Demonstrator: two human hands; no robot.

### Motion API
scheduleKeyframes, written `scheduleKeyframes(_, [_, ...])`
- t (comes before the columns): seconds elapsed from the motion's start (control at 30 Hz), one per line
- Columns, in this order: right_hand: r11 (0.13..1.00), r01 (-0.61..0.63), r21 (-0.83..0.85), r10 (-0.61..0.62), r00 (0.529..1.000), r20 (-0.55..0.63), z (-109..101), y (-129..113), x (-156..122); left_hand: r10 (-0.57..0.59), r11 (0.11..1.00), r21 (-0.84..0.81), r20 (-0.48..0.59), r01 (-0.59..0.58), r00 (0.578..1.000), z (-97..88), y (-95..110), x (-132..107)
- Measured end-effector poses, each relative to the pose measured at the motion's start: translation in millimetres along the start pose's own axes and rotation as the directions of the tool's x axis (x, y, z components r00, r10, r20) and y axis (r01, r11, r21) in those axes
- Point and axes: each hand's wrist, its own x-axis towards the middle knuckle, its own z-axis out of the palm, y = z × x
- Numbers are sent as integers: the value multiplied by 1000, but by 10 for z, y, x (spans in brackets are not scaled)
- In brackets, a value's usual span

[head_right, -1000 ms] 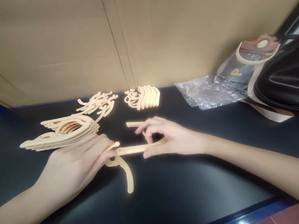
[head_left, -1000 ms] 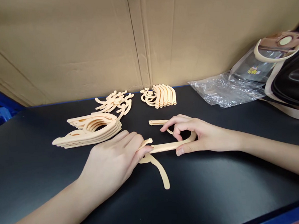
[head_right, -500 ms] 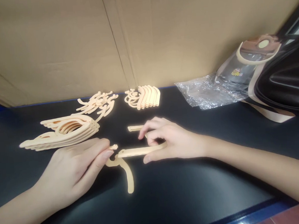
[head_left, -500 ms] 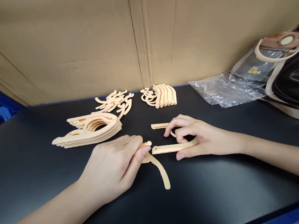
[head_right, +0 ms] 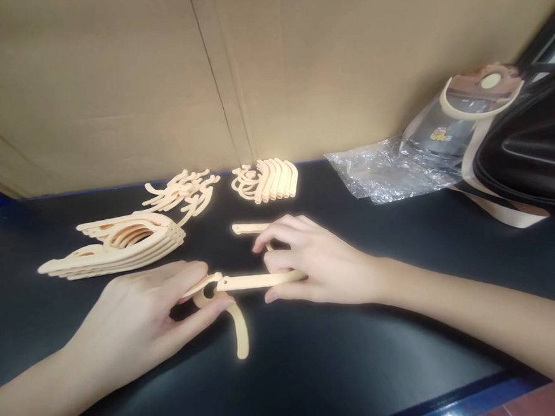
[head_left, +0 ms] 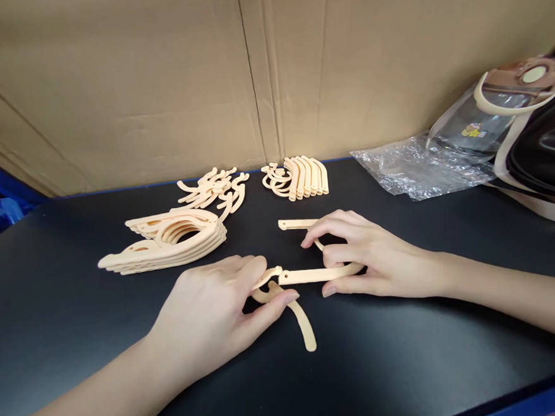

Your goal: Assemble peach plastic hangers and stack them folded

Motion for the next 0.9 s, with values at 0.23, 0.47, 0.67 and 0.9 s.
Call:
scheduleKeyframes(0.23, [985,94,-146,-103,993,-53,30,-9,0,11,999,-37,-4,-11,1000,-17,3,25])
scheduleKeyframes(0.47, [977,110,-184,-124,990,-64,35,-5,-9,48,997,-62,11,-47,999,-18,-13,39])
scheduleKeyframes(0.67, [971,126,-204,-142,988,-64,46,-13,-10,125,988,82,48,-129,991,11,-99,0])
scheduleKeyframes(0.9, [975,124,-182,-136,989,-57,39,-18,-17,162,985,43,97,-167,982,11,-125,8])
